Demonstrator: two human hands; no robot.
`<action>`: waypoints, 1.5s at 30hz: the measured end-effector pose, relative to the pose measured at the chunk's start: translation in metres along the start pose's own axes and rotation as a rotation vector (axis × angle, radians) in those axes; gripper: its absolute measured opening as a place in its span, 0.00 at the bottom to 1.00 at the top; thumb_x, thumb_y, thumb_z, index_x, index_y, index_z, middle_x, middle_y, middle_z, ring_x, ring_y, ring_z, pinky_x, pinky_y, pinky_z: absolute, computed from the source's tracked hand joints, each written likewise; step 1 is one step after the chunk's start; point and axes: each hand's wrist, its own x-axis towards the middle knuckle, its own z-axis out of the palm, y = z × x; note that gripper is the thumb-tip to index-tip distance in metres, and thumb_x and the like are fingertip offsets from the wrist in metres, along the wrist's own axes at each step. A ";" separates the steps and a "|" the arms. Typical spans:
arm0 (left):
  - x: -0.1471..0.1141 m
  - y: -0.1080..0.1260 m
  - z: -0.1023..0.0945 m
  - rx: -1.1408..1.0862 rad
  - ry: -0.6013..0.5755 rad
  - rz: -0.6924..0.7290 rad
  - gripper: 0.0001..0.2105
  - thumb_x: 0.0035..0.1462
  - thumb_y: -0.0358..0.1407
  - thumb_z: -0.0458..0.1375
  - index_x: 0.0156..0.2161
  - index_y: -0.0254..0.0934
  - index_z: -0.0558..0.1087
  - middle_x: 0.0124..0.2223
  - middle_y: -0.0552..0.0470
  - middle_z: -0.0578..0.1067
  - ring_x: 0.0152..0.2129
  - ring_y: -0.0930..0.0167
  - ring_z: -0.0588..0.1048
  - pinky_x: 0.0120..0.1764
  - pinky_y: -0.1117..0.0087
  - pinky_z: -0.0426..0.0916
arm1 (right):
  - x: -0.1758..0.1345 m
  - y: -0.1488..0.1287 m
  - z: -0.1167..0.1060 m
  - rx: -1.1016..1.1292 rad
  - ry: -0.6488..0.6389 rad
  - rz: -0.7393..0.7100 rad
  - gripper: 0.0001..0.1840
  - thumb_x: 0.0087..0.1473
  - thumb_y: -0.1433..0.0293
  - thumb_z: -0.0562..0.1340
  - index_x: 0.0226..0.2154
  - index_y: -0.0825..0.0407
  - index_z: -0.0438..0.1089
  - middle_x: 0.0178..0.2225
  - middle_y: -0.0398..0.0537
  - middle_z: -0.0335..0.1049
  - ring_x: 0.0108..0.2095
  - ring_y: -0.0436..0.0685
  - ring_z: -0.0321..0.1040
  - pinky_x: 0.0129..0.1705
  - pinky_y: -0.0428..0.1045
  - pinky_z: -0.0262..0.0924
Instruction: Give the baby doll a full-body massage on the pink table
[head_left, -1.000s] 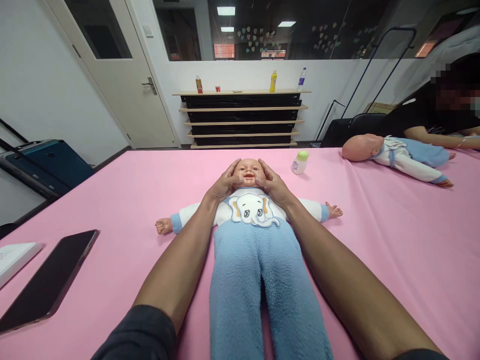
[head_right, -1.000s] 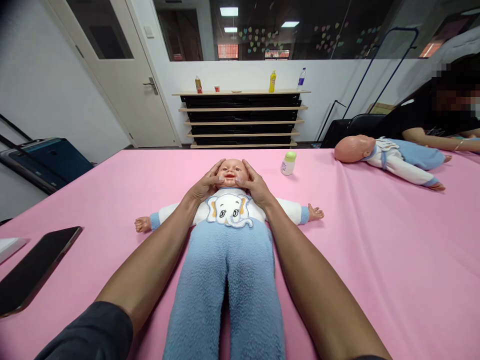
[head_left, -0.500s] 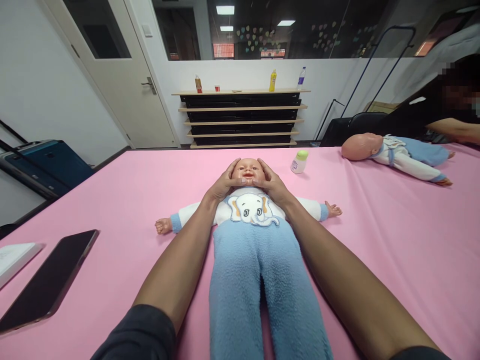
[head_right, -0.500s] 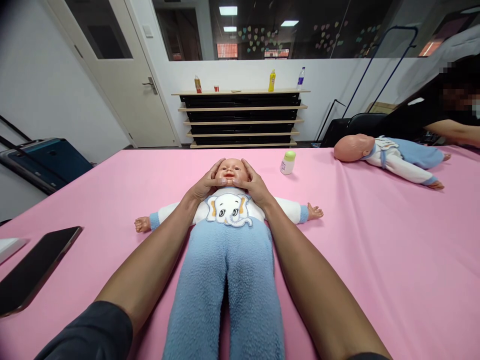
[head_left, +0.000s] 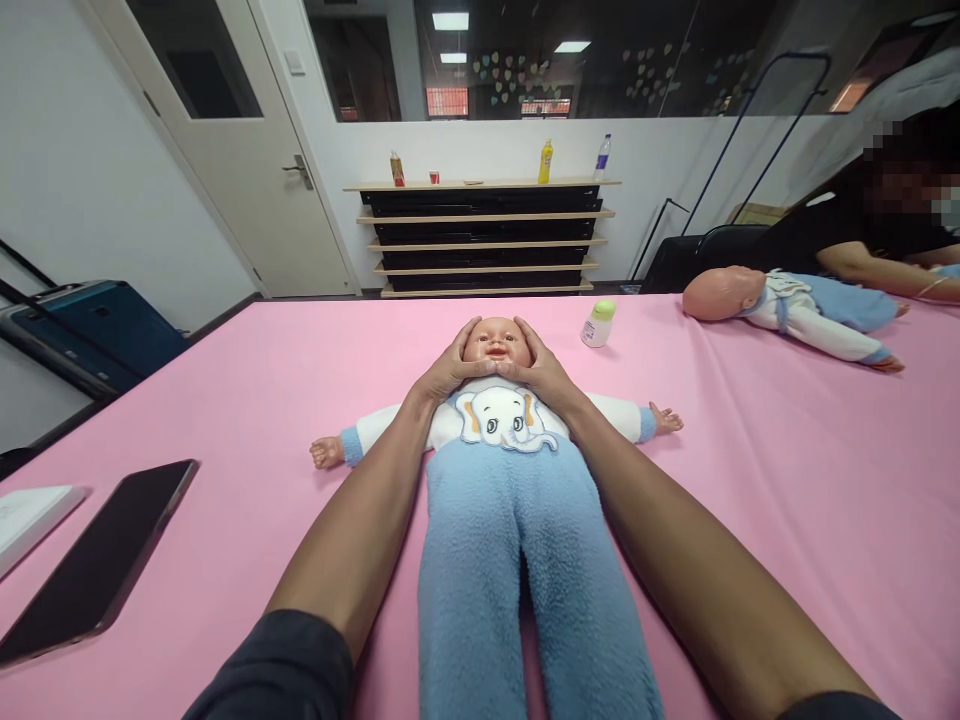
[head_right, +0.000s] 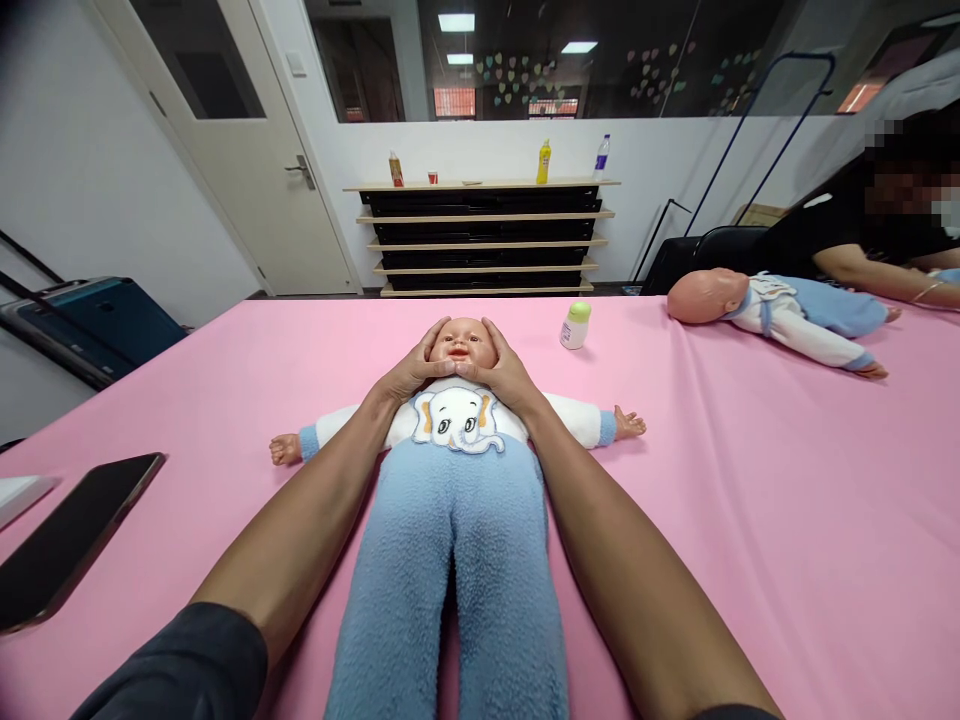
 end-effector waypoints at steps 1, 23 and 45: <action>-0.001 0.000 0.000 -0.024 -0.010 -0.006 0.51 0.43 0.33 0.69 0.68 0.47 0.46 0.69 0.44 0.52 0.61 0.54 0.61 0.62 0.53 0.56 | 0.001 0.001 0.000 0.023 -0.008 0.002 0.56 0.39 0.58 0.73 0.66 0.41 0.47 0.66 0.43 0.49 0.65 0.65 0.49 0.66 0.60 0.47; -0.002 0.001 0.002 -0.170 -0.036 -0.018 0.46 0.47 0.32 0.66 0.68 0.46 0.46 0.67 0.44 0.57 0.59 0.57 0.65 0.62 0.53 0.56 | 0.005 0.005 0.002 0.278 -0.039 0.057 0.48 0.46 0.60 0.70 0.65 0.40 0.50 0.64 0.41 0.55 0.62 0.62 0.56 0.64 0.59 0.53; -0.002 0.004 0.005 -0.192 -0.013 -0.022 0.43 0.50 0.37 0.65 0.67 0.46 0.50 0.66 0.45 0.58 0.59 0.57 0.65 0.63 0.53 0.56 | 0.007 0.004 0.004 0.275 -0.038 0.058 0.51 0.45 0.56 0.69 0.66 0.42 0.47 0.64 0.44 0.56 0.61 0.64 0.58 0.63 0.58 0.55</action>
